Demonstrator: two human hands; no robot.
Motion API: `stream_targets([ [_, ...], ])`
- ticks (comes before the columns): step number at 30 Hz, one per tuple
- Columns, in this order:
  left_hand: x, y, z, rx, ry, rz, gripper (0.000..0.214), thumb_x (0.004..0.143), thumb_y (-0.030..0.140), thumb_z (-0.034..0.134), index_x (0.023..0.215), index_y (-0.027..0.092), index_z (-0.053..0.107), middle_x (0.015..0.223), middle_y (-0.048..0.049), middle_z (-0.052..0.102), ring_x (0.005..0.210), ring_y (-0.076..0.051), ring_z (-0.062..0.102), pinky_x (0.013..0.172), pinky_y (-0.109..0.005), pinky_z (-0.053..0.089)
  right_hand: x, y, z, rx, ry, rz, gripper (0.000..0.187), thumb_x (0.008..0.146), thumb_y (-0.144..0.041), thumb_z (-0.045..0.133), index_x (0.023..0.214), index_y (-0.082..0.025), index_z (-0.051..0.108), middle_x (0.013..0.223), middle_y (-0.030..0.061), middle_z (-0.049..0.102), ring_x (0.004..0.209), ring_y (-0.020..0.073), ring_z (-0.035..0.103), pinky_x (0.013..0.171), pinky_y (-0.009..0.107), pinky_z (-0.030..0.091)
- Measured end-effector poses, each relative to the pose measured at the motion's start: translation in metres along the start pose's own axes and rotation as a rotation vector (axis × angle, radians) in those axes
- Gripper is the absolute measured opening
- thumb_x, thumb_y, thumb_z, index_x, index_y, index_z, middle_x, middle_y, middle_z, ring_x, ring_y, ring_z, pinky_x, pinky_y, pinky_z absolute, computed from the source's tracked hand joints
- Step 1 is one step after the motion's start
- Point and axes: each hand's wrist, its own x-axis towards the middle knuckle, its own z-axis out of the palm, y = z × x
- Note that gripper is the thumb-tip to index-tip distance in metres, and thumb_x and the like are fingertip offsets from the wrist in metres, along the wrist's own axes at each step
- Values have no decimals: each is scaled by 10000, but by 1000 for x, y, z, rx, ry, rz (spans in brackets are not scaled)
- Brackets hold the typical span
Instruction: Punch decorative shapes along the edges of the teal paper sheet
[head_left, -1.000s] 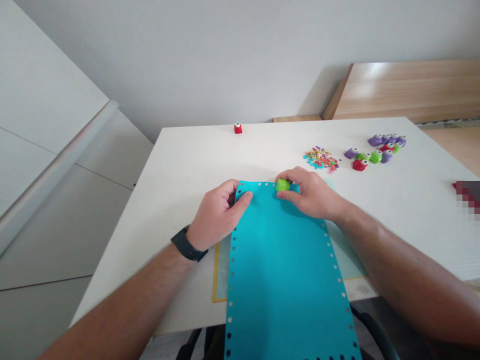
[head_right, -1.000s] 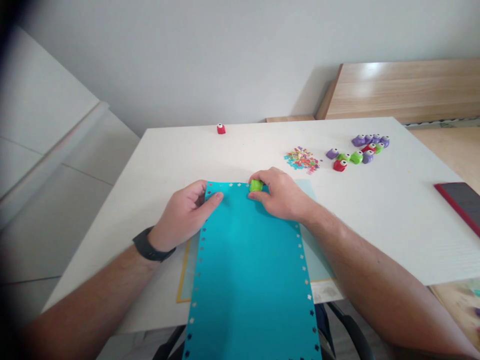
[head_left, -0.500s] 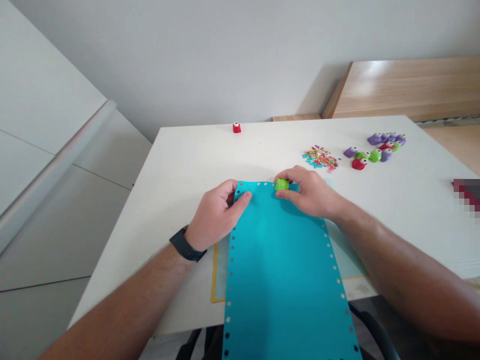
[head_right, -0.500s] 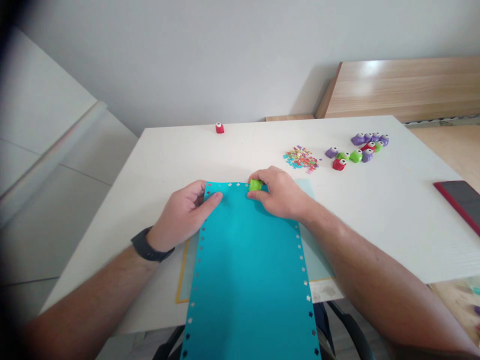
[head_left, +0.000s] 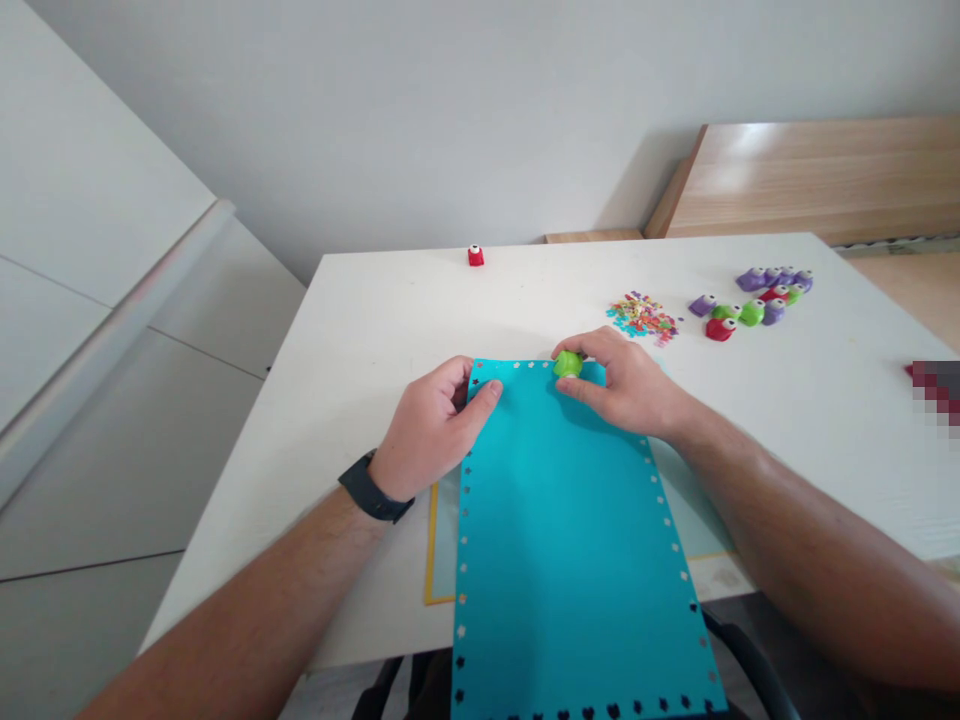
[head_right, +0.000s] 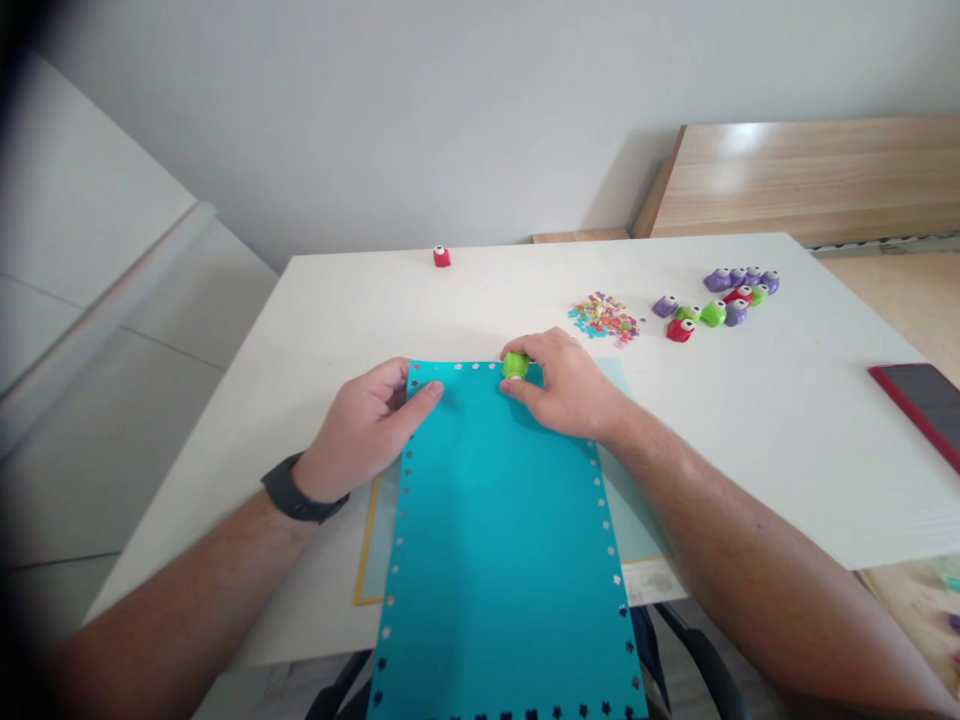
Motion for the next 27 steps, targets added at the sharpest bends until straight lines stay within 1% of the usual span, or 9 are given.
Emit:
stream_targets([
  [6, 0, -2, -1, 27, -5, -11, 263, 931, 461, 608, 909, 199, 625, 692, 17, 610, 563, -122, 514, 498, -223, 391, 0, 2, -2, -6, -2, 29, 255, 853, -306, 680, 1076, -186, 710, 1082, 62, 728, 1021, 250, 614, 949, 391, 433],
  [13, -1, -3, -1, 44, 13, 3, 290, 931, 479, 598, 921, 191, 632, 719, -3, 642, 584, -141, 545, 505, -240, 400, 0, 1, -5, -3, 4, 35, 242, 848, -294, 681, 1061, -186, 716, 1050, 56, 735, 994, 241, 620, 928, 381, 441],
  [21, 0, -3, -2, 32, 20, -9, 275, 933, 466, 607, 964, 195, 647, 813, -20, 687, 661, -154, 599, 559, -254, 431, 0, 3, -4, -12, -16, 51, 254, 845, -302, 687, 1068, -184, 720, 1052, 60, 730, 1002, 247, 618, 932, 382, 448],
  [27, -1, -1, -2, 27, 50, 19, 284, 926, 471, 606, 954, 193, 656, 800, -28, 693, 653, -167, 596, 546, -262, 439, 0, 2, -4, -5, -15, 63, 244, 843, -307, 684, 1054, -191, 726, 1037, 63, 729, 995, 247, 618, 930, 390, 453],
])
